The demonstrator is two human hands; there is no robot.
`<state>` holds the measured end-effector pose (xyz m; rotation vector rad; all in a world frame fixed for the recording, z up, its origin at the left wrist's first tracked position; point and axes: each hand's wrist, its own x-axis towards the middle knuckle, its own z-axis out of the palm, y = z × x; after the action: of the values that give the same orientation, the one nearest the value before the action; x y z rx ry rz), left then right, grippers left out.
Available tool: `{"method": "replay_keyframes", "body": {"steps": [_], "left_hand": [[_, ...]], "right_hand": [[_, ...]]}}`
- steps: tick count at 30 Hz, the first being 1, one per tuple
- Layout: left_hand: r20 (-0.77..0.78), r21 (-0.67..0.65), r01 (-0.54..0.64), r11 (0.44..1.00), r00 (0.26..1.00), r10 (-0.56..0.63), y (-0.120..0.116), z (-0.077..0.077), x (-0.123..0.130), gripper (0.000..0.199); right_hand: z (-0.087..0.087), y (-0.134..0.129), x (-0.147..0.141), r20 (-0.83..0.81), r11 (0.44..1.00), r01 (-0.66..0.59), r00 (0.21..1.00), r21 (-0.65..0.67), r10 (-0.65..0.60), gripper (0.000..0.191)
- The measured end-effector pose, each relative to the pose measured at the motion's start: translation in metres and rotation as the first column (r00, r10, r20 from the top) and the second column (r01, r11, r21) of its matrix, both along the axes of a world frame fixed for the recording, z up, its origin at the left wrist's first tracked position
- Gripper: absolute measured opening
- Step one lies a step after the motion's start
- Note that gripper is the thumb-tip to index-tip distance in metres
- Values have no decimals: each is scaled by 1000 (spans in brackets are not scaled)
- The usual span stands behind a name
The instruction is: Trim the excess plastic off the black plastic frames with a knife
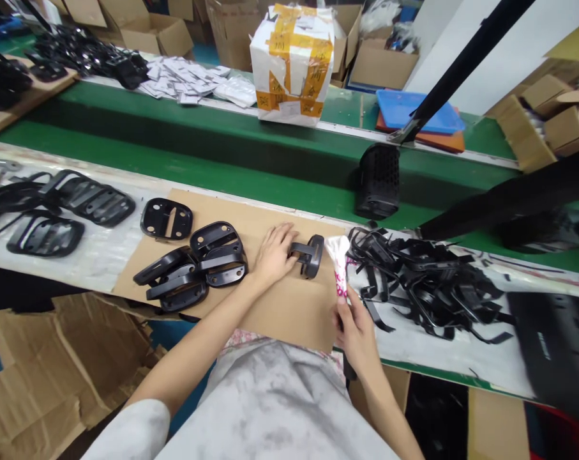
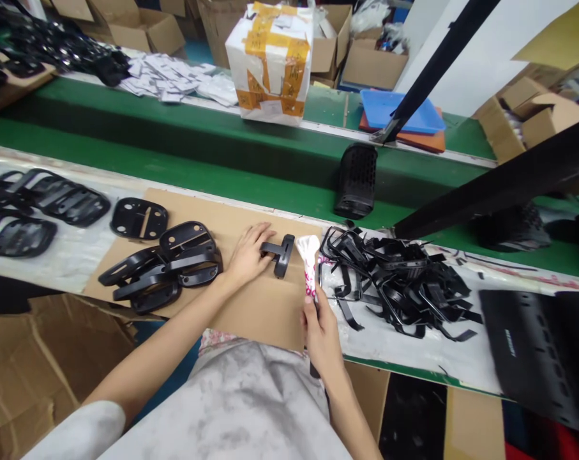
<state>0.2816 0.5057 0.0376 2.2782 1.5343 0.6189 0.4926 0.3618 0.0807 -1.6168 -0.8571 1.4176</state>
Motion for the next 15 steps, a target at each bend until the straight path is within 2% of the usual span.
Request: {"method": "replay_keyframes", "body": {"steps": [3, 5, 11, 15], "left_hand": [[-16, -13, 6, 1000, 1000, -7, -3, 0, 1, 58], [-20, -20, 6, 1000, 1000, -6, -4, 1, 1, 60], [-6, -39, -8, 999, 1000, 7, -9, 4, 3, 59], [7, -9, -50, 999, 999, 50, -13, 1, 5, 64]], "right_hand": [[-16, -23, 6, 41, 997, -50, 998, -57, 52, 76], [-24, -29, 5, 74, 994, -97, 992, -52, 101, 72], [-28, -10, -2, 177, 979, -196, 967, 56, 184, 65], [-24, -4, 1, 207, 978, -197, 962, 67, 180, 64]]}}
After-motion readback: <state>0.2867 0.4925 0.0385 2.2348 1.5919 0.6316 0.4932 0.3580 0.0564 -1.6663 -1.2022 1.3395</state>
